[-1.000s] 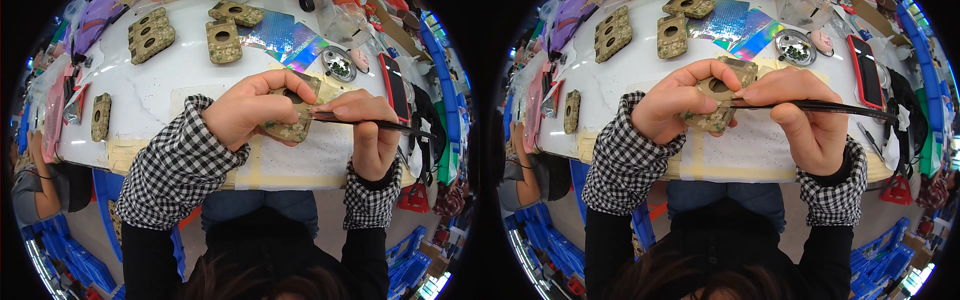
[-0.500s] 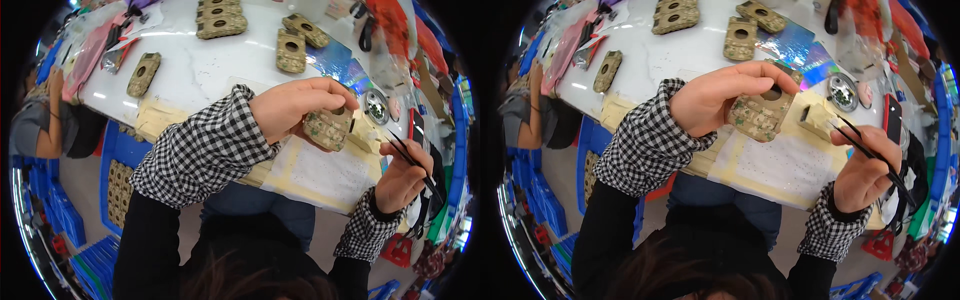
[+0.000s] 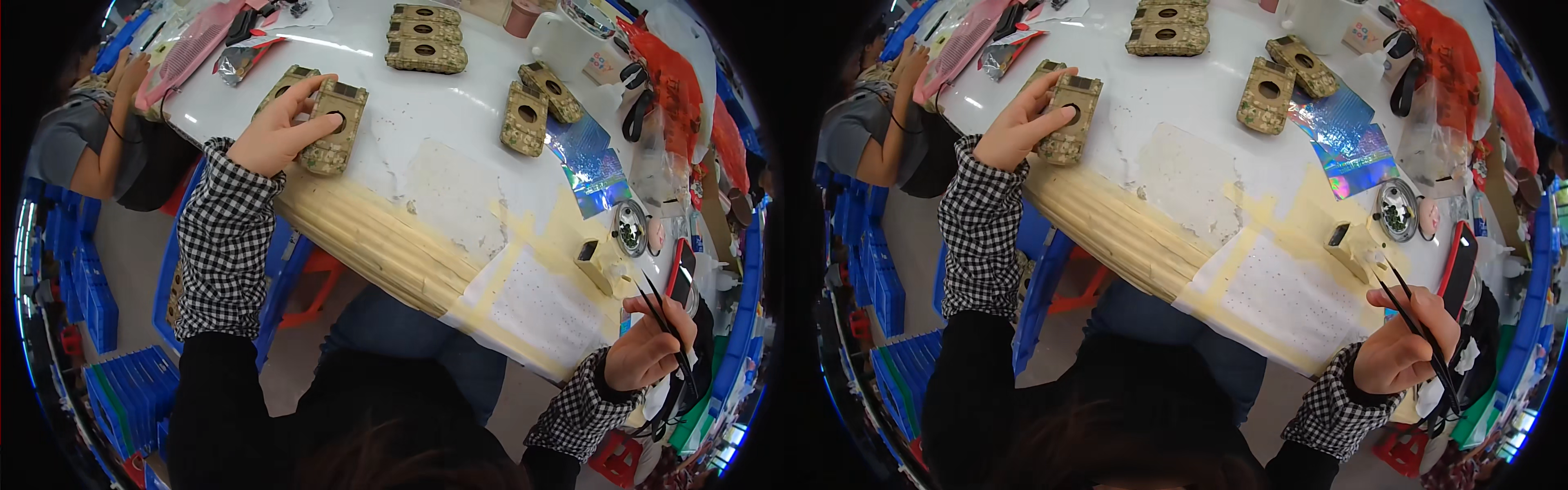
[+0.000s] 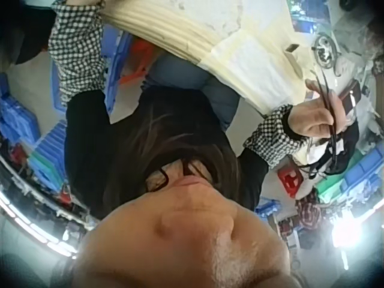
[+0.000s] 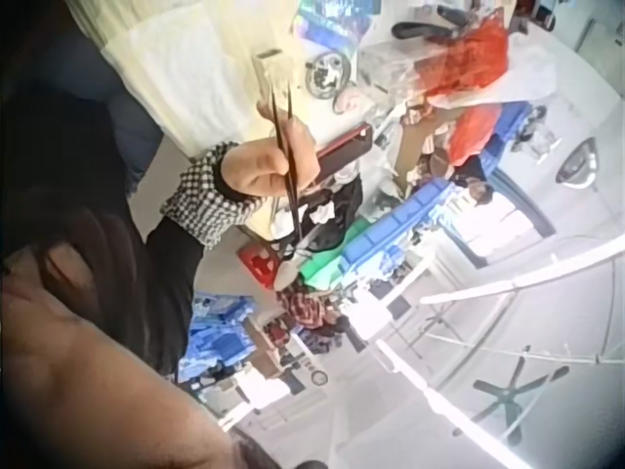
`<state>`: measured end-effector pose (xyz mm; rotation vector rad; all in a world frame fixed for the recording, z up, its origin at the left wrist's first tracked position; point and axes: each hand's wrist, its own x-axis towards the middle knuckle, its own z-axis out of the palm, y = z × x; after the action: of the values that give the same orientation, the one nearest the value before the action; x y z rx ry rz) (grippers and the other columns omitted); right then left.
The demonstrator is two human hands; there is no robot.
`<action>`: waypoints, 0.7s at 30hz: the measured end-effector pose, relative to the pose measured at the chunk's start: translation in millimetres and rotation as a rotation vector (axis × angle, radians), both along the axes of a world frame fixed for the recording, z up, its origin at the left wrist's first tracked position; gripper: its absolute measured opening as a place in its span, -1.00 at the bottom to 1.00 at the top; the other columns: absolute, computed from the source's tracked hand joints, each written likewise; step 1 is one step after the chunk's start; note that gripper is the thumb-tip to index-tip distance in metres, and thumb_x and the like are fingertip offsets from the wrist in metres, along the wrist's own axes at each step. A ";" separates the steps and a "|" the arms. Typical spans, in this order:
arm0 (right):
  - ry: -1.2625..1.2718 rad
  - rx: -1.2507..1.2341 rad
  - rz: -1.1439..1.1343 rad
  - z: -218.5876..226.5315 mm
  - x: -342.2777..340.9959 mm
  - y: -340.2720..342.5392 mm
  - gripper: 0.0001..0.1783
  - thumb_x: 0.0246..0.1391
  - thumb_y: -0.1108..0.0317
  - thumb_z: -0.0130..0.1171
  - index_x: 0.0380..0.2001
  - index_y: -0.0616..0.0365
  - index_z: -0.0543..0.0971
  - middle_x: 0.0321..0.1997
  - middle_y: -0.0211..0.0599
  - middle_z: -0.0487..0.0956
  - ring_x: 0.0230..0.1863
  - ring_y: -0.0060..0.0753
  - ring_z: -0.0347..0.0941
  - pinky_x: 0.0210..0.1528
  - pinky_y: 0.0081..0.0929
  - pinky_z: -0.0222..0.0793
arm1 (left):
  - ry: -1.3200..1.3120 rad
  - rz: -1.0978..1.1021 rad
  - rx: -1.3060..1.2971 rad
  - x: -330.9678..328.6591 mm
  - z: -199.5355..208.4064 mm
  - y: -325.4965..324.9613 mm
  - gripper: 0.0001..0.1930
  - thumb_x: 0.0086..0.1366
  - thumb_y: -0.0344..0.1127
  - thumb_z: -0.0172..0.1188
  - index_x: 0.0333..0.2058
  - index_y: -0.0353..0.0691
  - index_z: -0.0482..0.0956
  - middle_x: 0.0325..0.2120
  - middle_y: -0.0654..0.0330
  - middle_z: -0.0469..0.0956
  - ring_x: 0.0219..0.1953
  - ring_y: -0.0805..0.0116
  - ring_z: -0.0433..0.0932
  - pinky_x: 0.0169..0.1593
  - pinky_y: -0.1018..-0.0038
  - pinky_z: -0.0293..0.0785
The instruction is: Painting and detailing the hulls of small model toy tanks using a brush and tweezers.
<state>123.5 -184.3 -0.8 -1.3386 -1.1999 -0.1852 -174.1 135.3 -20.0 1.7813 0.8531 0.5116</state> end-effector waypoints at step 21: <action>-0.004 -0.038 -0.062 3.5 -2.9 0.9 -0.41 0.27 -0.09 -0.26 -0.19 0.33 0.37 -0.60 -0.11 0.50 -0.62 -0.34 0.46 -0.47 -0.51 0.38 | 0.256 0.526 0.714 -1.3 -21.9 -42.8 -0.35 -0.02 -0.20 0.36 0.04 -0.25 0.31 -0.19 -0.07 0.51 -0.13 0.12 0.51 -0.10 0.32 0.46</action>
<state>120.6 -183.5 2.7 -1.4099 -1.1709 -0.2102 -175.5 92.4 -41.8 2.2943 1.4634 1.0413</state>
